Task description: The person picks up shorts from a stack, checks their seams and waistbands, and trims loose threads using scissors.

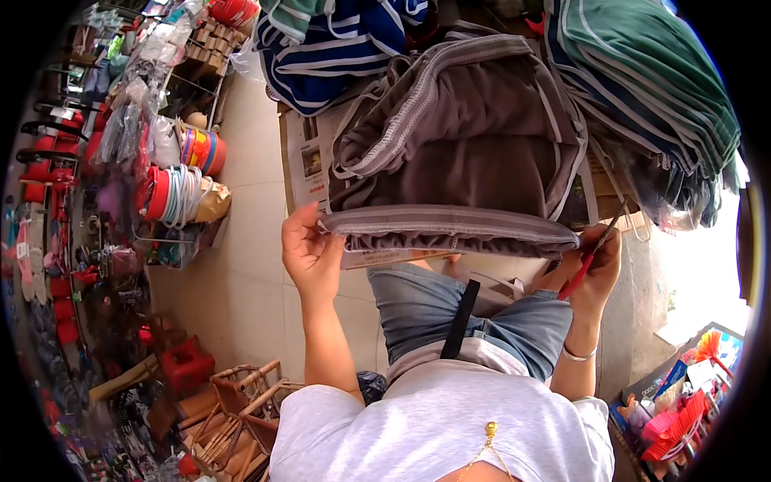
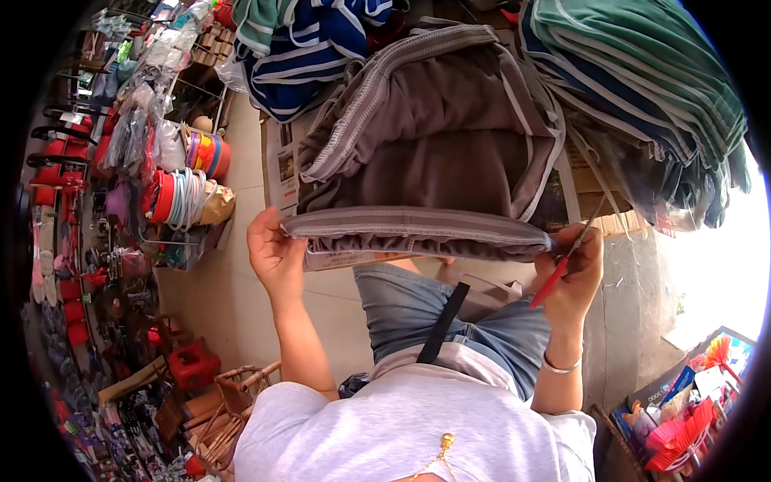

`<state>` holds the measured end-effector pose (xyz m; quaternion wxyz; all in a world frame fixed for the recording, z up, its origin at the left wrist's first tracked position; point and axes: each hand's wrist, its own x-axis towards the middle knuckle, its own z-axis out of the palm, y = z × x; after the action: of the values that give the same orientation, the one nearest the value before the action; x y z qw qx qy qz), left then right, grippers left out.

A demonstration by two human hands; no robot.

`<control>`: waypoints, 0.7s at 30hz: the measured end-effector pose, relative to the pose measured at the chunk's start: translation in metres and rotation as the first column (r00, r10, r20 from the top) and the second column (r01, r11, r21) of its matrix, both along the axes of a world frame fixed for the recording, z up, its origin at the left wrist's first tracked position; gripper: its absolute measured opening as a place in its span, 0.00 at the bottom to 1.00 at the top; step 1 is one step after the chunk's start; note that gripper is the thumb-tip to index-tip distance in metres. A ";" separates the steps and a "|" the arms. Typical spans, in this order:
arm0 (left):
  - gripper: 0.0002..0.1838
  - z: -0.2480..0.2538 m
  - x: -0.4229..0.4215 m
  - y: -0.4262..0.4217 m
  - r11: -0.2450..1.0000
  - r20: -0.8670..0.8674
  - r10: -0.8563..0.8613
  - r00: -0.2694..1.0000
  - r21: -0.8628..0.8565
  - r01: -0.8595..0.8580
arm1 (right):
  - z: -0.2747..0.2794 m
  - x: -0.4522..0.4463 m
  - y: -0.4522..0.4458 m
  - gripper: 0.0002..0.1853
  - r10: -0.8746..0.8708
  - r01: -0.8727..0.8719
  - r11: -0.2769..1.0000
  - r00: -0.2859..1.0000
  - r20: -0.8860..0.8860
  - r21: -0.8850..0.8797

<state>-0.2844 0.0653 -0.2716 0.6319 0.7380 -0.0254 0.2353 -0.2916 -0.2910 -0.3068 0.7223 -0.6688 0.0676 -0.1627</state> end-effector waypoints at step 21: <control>0.21 0.061 0.052 -0.035 0.766 0.209 -0.053 0.976 0.636 -0.095 | 0.047 0.050 0.000 0.23 0.044 -0.021 0.996 0.961 0.274 -0.087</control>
<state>-0.2326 0.0307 -0.2102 0.3321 0.8799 -0.1641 0.2976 -0.2416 -0.2911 -0.2596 0.6986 -0.6703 -0.0515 -0.2450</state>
